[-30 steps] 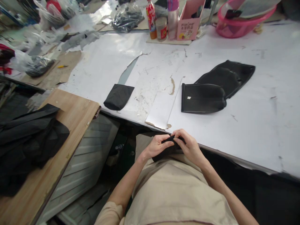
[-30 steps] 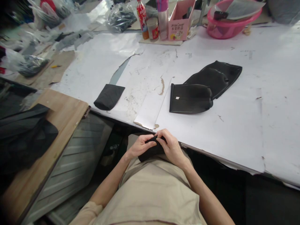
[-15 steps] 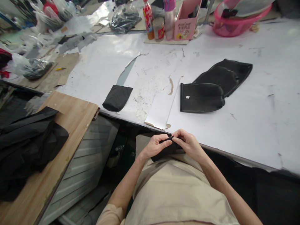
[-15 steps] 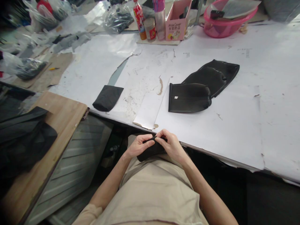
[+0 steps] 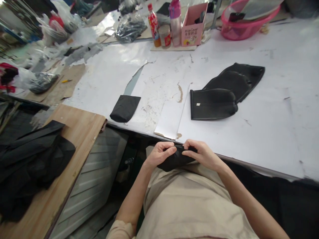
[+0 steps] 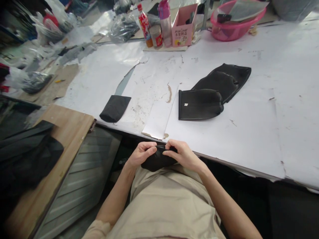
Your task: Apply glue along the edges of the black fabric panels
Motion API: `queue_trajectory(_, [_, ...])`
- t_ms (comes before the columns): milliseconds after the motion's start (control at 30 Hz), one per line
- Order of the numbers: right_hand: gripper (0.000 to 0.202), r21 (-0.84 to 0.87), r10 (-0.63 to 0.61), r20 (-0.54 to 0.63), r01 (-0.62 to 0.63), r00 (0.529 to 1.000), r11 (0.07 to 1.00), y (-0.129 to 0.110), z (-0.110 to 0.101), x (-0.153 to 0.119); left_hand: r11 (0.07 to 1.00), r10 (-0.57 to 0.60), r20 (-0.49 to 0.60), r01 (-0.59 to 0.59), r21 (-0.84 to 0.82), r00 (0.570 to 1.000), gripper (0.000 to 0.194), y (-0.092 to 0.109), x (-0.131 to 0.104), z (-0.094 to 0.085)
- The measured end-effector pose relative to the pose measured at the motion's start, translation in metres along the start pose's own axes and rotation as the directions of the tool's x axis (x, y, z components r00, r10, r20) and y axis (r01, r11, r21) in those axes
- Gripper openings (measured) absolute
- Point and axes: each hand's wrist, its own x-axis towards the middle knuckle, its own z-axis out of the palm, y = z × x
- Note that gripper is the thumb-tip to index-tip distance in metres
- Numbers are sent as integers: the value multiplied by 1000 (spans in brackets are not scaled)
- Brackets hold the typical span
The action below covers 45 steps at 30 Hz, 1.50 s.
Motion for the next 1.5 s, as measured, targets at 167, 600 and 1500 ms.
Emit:
queue_trajectory(167, [23, -31, -10, -36, 9, 999, 999, -1, 7, 3, 992, -11, -66, 19, 122, 998, 40, 0, -3, -4])
queue_trajectory(600, [21, -6, 85, -123, -86, 989, 996, 30, -29, -5, 994, 12, -430, -58, -92, 903, 39, -7, -18, -25])
queue_trajectory(1500, [47, 468, 388, -410, -174, 826, 866, 36, -2, 8, 974, 100, -375, -13, 227, 922, 39, -16, -15, -31])
